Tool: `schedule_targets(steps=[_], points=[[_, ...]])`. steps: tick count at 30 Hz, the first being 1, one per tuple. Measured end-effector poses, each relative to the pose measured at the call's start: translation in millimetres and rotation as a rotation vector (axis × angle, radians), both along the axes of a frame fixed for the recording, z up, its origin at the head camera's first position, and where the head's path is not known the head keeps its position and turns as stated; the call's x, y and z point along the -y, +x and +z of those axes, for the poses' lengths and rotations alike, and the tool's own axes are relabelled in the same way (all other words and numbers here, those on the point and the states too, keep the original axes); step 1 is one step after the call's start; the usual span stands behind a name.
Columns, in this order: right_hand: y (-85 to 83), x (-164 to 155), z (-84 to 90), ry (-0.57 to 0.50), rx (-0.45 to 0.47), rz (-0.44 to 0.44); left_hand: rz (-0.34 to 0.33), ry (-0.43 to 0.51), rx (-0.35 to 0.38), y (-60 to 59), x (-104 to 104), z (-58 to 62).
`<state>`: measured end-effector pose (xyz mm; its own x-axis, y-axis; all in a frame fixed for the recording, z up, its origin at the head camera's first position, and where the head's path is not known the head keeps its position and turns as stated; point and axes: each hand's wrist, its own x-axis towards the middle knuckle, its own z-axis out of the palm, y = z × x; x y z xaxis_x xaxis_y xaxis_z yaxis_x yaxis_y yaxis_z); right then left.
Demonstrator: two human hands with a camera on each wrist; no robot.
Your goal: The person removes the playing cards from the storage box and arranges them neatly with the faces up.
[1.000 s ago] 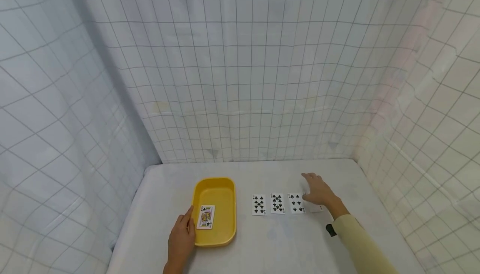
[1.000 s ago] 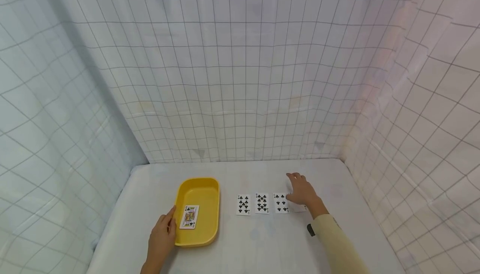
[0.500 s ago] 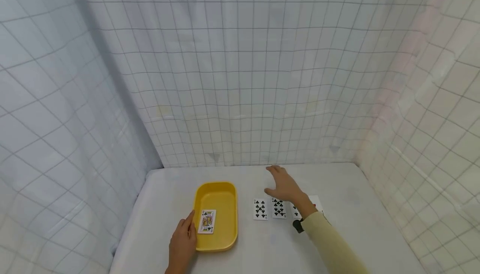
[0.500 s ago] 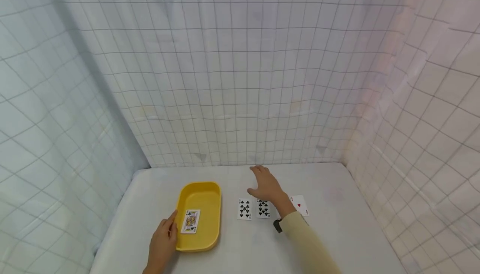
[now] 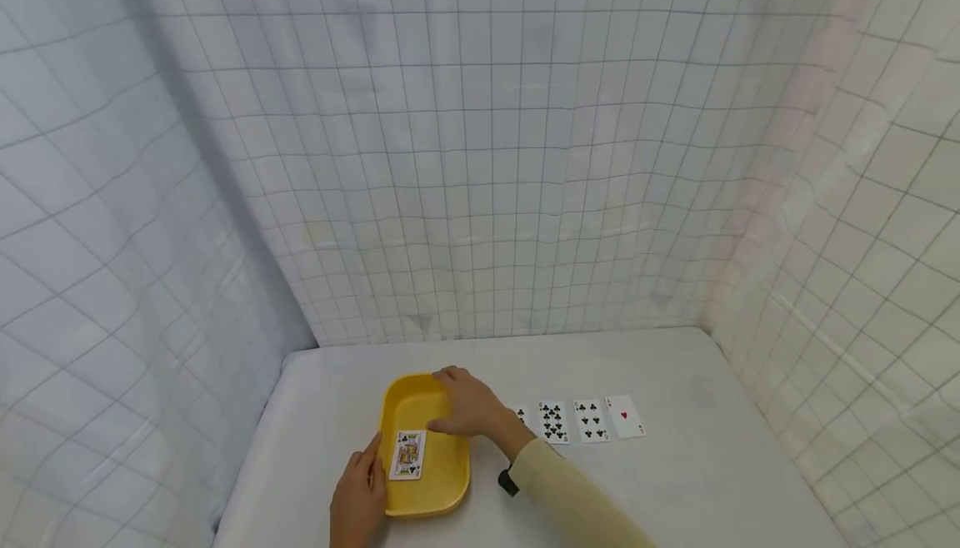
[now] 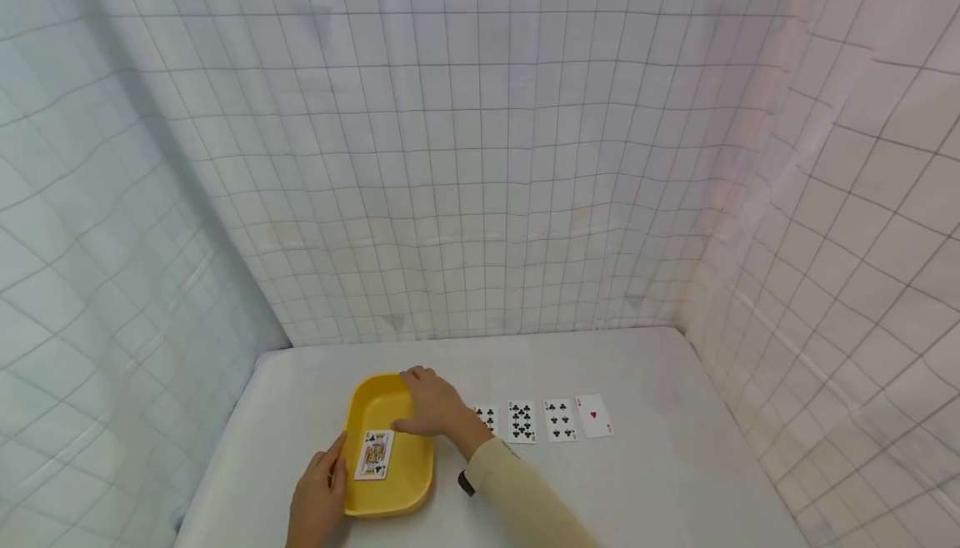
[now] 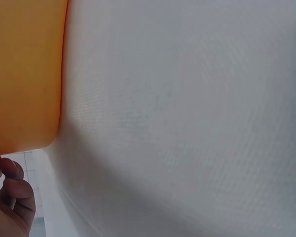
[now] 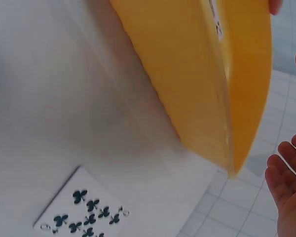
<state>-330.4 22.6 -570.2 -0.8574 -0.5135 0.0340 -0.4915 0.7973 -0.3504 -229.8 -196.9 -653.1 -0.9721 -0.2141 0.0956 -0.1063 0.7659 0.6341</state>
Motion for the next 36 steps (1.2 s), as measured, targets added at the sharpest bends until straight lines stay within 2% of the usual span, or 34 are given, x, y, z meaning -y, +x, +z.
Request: schedule_targets(steps=[7,11,20,25,30,36], points=[[9.0,40.4,-30.9,0.117,0.081,0.059,-0.001,-0.011,-0.023,0.8,1.9,-5.8],[14.0,52.6,-42.4,0.137,0.127,0.085,0.003,-0.018,-0.049,1.9,1.7,-7.3],[19.8,63.5,-65.5,0.280,0.038,0.075,-0.010,-0.006,-0.047,-0.1,0.8,-6.6],[23.0,67.9,-67.3,0.291,0.007,0.054,-0.012,-0.010,-0.072,0.4,2.1,-7.4],[27.5,69.8,-63.1,0.262,0.016,0.034,-0.007,-0.004,-0.107,0.7,2.3,-9.4],[28.4,68.0,-62.4,0.255,0.032,0.032,-0.014,-0.003,-0.066,0.8,1.3,-7.8]])
